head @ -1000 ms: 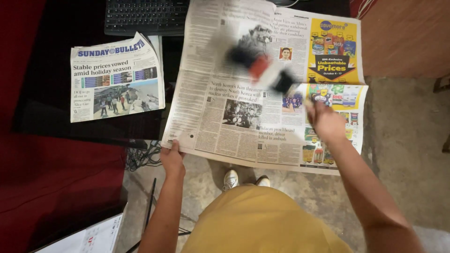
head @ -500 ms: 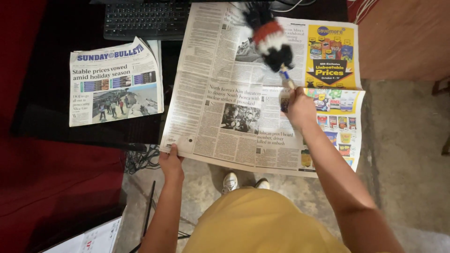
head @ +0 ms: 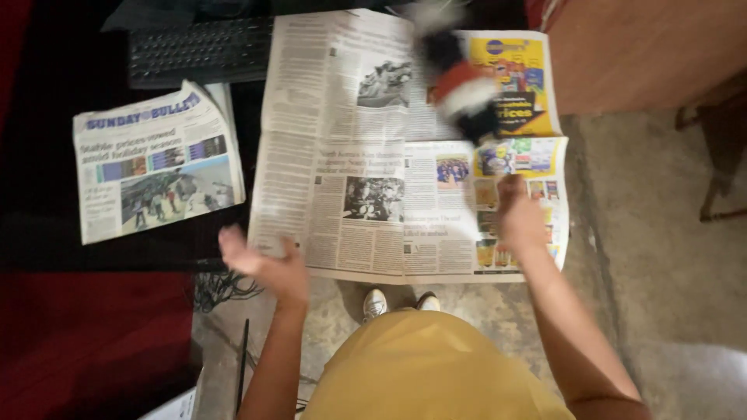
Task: Dusting individual pages of a newspaper using a feather duster on a desk.
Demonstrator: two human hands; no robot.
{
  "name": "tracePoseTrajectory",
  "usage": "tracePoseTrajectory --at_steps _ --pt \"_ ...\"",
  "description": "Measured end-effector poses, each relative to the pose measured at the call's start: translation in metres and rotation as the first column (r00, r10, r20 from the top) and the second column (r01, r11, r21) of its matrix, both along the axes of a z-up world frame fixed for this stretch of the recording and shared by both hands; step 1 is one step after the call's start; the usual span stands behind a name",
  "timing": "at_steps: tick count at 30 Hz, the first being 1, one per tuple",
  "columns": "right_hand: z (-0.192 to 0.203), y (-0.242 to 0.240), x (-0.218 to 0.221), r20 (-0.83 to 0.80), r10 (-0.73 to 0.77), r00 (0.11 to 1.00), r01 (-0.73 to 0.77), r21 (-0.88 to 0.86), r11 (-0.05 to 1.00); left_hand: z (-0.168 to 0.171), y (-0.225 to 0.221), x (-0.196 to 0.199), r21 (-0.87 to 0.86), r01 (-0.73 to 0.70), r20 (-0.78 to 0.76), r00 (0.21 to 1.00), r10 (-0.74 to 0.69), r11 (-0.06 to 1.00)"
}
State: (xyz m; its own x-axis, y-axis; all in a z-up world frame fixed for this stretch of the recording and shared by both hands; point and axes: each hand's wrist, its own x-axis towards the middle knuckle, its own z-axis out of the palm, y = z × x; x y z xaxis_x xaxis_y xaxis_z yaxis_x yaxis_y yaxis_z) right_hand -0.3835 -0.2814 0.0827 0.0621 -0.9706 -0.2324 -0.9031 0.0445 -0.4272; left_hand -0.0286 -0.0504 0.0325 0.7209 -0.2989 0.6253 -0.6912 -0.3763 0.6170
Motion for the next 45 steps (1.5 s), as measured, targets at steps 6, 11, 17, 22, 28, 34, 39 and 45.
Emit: tracePoseTrajectory --at_steps 6,11,17,22,28,34,39,45 --pt "0.012 0.016 -0.037 0.079 0.089 0.993 -0.068 -0.237 0.969 0.030 -0.080 -0.108 0.093 0.964 0.111 0.240 -0.965 0.250" --pt "0.021 0.030 -0.042 0.080 -0.066 0.995 0.088 -0.324 0.942 0.028 -0.066 -0.151 0.713 0.701 -0.315 0.276 -0.908 -0.034" --pt "-0.013 0.103 -0.057 0.021 0.239 0.971 -0.229 -0.210 0.951 -0.005 -0.074 -0.149 0.601 0.766 -0.036 0.312 -0.949 0.229" --pt "-0.046 0.101 -0.117 -0.237 0.106 0.966 -0.179 -0.316 0.932 -0.022 -0.076 -0.147 0.494 0.806 0.029 0.359 -0.933 0.326" --pt "0.022 0.162 -0.078 0.033 -0.017 0.999 0.027 -0.315 0.949 -0.019 -0.071 -0.155 0.408 0.831 0.322 0.257 -0.911 0.379" --pt "-0.013 0.227 -0.117 -0.093 0.115 0.989 -0.098 0.173 0.980 0.046 -0.062 -0.163 0.537 0.791 0.158 0.247 -0.956 0.293" --pt "0.013 0.220 -0.127 0.080 -0.133 0.988 0.150 -0.269 0.951 0.039 -0.065 -0.168 0.569 0.742 0.229 0.271 -0.935 0.354" --pt "-0.027 0.254 -0.129 -0.162 0.171 0.972 -0.176 -0.015 0.984 0.064 -0.064 -0.171 0.556 0.699 0.337 0.304 -0.891 0.449"
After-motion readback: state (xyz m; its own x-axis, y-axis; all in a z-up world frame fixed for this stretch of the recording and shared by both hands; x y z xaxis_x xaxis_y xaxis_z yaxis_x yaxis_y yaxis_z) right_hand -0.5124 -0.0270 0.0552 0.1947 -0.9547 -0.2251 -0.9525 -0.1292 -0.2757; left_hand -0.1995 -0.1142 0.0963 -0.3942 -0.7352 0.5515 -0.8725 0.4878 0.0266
